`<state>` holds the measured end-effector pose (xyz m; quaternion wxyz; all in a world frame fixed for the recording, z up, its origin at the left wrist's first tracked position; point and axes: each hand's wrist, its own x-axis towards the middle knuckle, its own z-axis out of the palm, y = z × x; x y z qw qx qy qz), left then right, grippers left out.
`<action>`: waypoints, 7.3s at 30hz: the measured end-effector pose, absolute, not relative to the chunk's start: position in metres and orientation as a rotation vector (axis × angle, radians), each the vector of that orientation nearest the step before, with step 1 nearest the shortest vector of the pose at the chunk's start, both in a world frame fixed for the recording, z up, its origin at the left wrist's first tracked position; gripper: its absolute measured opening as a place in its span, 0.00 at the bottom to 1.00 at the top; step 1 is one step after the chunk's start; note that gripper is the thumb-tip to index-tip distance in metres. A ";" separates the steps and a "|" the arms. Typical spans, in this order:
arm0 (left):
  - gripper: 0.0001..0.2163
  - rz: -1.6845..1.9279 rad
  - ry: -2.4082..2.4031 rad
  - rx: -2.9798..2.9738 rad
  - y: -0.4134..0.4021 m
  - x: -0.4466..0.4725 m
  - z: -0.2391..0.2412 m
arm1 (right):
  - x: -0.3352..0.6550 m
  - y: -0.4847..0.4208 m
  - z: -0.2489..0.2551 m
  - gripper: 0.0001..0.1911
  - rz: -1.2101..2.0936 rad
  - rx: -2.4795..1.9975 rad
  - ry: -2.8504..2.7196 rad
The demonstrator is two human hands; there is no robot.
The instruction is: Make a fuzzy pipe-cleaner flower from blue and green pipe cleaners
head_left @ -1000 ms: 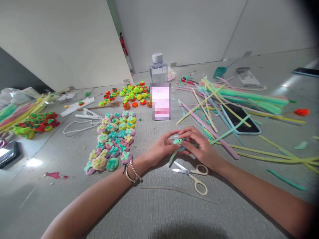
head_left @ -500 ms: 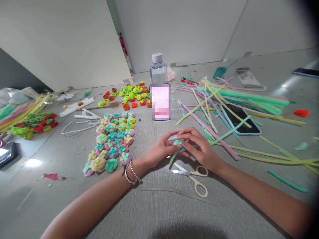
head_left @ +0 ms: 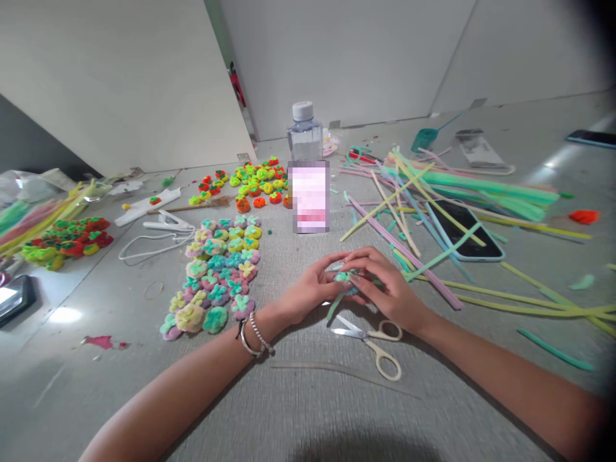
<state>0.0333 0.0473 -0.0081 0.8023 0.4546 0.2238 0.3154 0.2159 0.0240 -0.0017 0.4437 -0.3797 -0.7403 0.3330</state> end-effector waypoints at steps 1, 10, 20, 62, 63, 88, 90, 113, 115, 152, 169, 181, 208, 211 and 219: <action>0.28 0.675 0.482 0.974 0.047 0.033 -0.008 | 0.216 0.024 -0.002 0.10 0.827 -0.941 -1.832; 0.29 0.720 0.547 1.009 0.045 0.036 -0.002 | 0.217 0.026 -0.004 0.08 0.836 -0.972 -1.794; 0.25 0.777 0.623 1.024 0.040 0.041 0.000 | 0.215 0.029 -0.005 0.07 0.877 -1.065 -1.658; 0.22 0.896 0.733 0.951 0.024 0.051 0.002 | 0.198 0.024 -0.008 0.12 1.141 -1.134 -1.259; 0.21 0.898 0.745 0.917 0.025 0.051 0.001 | 0.198 0.024 -0.009 0.11 1.129 -1.137 -1.269; 0.19 0.879 0.806 1.004 0.033 0.048 -0.008 | 0.203 0.021 -0.010 0.04 0.672 -1.191 -1.584; 0.18 0.862 0.802 1.017 0.034 0.047 -0.009 | 0.205 0.021 -0.008 0.04 0.634 -1.159 -1.624; 0.12 1.177 0.954 1.405 0.036 0.039 -0.002 | 0.211 0.021 -0.004 0.12 0.750 -1.180 -1.745; 0.11 1.137 0.970 1.419 0.035 0.040 -0.003 | 0.211 0.021 -0.004 0.13 0.815 -1.169 -1.794; 0.11 0.950 1.090 2.192 0.028 0.031 -0.002 | 0.214 0.031 -0.002 0.12 1.028 -1.152 -1.874; 0.13 0.840 1.170 2.138 0.026 0.038 -0.002 | 0.209 0.013 -0.005 0.10 0.238 -1.087 -2.269; 0.13 0.925 1.255 1.699 0.033 0.036 -0.002 | 0.210 0.019 -0.003 0.08 0.629 -1.114 -2.074; 0.18 0.800 1.059 1.684 0.034 0.037 -0.003 | 0.211 0.017 -0.010 0.05 0.317 -0.924 -1.999; 0.18 0.797 0.984 1.603 0.036 0.037 -0.003 | 0.211 0.017 -0.010 0.06 0.339 -0.919 -1.995; 0.21 0.778 0.912 1.567 0.037 0.035 -0.005 | 0.211 0.018 -0.010 0.06 0.290 -0.933 -2.019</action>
